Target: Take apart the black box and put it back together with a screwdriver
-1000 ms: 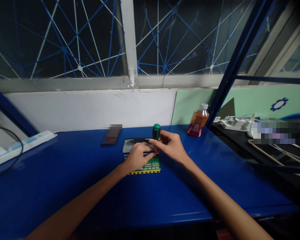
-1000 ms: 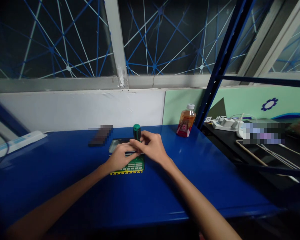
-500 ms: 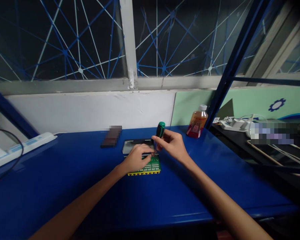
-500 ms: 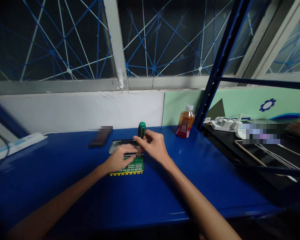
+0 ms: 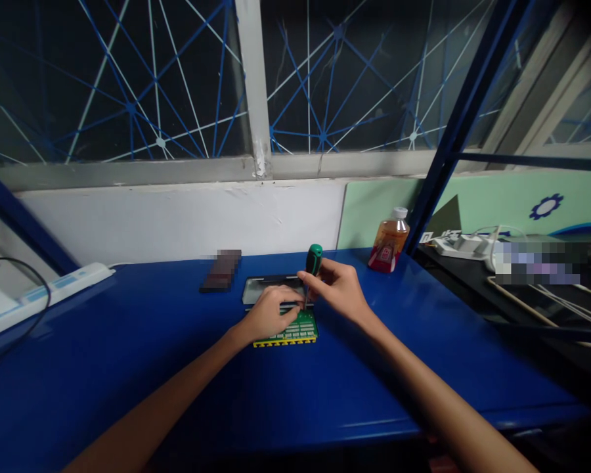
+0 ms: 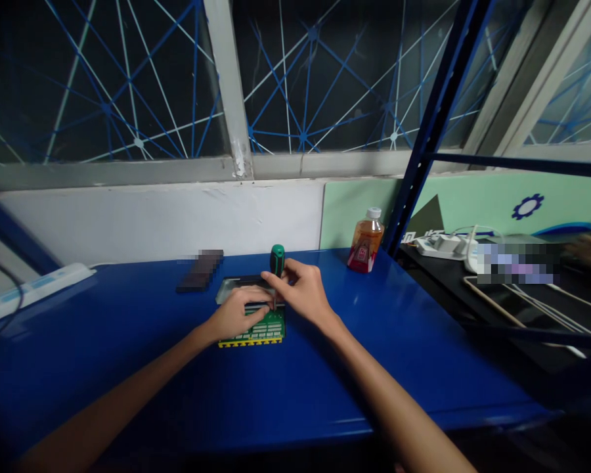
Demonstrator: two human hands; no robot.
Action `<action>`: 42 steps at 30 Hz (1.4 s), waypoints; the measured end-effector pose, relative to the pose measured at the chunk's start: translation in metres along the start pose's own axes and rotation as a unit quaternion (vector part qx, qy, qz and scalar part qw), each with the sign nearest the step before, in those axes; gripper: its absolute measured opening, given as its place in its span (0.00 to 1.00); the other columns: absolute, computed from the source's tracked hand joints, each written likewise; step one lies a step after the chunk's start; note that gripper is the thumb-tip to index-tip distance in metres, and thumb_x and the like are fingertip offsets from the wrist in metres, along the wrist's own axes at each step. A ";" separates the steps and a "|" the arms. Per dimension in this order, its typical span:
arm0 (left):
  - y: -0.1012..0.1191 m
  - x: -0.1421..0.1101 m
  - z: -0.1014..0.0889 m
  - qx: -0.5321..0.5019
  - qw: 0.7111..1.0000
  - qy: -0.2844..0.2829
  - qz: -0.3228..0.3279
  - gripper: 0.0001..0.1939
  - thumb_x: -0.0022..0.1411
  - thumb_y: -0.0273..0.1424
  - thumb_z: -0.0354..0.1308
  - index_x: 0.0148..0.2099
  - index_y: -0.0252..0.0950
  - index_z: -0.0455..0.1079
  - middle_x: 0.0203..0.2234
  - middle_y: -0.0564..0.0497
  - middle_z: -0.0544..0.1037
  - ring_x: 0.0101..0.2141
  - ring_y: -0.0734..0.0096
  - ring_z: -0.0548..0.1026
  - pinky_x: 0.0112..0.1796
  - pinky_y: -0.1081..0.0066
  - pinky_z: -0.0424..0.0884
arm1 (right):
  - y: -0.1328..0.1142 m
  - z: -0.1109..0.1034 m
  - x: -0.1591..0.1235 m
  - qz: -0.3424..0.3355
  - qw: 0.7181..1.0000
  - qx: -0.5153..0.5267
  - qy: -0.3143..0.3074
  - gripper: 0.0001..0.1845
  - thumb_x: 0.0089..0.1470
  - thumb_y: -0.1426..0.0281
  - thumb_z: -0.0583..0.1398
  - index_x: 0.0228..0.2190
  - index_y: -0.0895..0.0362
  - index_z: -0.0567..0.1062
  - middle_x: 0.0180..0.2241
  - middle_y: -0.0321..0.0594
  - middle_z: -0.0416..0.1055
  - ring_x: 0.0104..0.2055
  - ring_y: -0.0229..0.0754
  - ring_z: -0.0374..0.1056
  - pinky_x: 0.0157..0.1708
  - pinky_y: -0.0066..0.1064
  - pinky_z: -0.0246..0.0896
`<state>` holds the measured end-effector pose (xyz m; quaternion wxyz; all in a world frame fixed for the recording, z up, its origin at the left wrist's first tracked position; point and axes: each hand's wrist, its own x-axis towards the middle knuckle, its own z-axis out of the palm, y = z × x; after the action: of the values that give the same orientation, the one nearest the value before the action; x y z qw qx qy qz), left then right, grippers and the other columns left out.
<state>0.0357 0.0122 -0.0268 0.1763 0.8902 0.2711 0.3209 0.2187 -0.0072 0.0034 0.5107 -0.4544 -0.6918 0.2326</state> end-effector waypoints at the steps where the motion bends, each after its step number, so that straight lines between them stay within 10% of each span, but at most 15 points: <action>1: 0.000 0.000 0.000 0.000 1.000 -0.001 0.001 0.11 0.57 0.22 0.55 0.40 0.36 0.76 0.36 0.49 0.81 0.40 0.65 0.77 0.45 0.65 0.71 | -0.001 0.000 0.000 0.001 1.000 -0.002 -0.003 0.18 0.53 0.55 0.61 0.23 0.56 0.70 0.18 0.36 0.69 0.22 0.38 0.64 0.24 0.32 0.57; 16: 0.003 0.001 0.003 -0.039 0.998 0.011 -0.042 0.05 0.58 0.26 0.59 0.35 0.35 0.76 0.32 0.49 0.80 0.36 0.66 0.76 0.41 0.65 0.72 | -0.007 -0.006 0.001 0.003 0.998 0.067 0.007 0.17 0.53 0.56 0.61 0.24 0.57 0.70 0.18 0.36 0.71 0.21 0.38 0.67 0.24 0.31 0.60; 25: 0.010 0.007 -0.001 -0.025 0.995 0.073 -0.059 0.07 0.58 0.29 0.60 0.37 0.39 0.79 0.34 0.49 0.82 0.38 0.64 0.77 0.42 0.63 0.73 | -0.005 -0.025 0.013 -0.008 0.984 0.086 0.155 0.17 0.51 0.56 0.62 0.23 0.56 0.70 0.16 0.35 0.68 0.17 0.37 0.66 0.20 0.31 0.61; 42: 0.028 0.048 0.032 0.126 0.991 0.006 -0.039 0.04 0.59 0.32 0.63 0.34 0.39 0.79 0.38 0.48 0.79 0.44 0.57 0.73 0.46 0.57 0.68 | 0.014 -0.037 0.011 -0.135 0.939 -0.252 0.192 0.12 0.56 0.62 0.58 0.25 0.55 0.70 0.22 0.38 0.69 0.22 0.38 0.62 0.25 0.31 0.54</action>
<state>0.0985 0.0145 -0.0133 0.0732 0.8922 0.3451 0.2821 0.2576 0.0037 0.0118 0.5291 -0.5066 -0.6715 -0.1115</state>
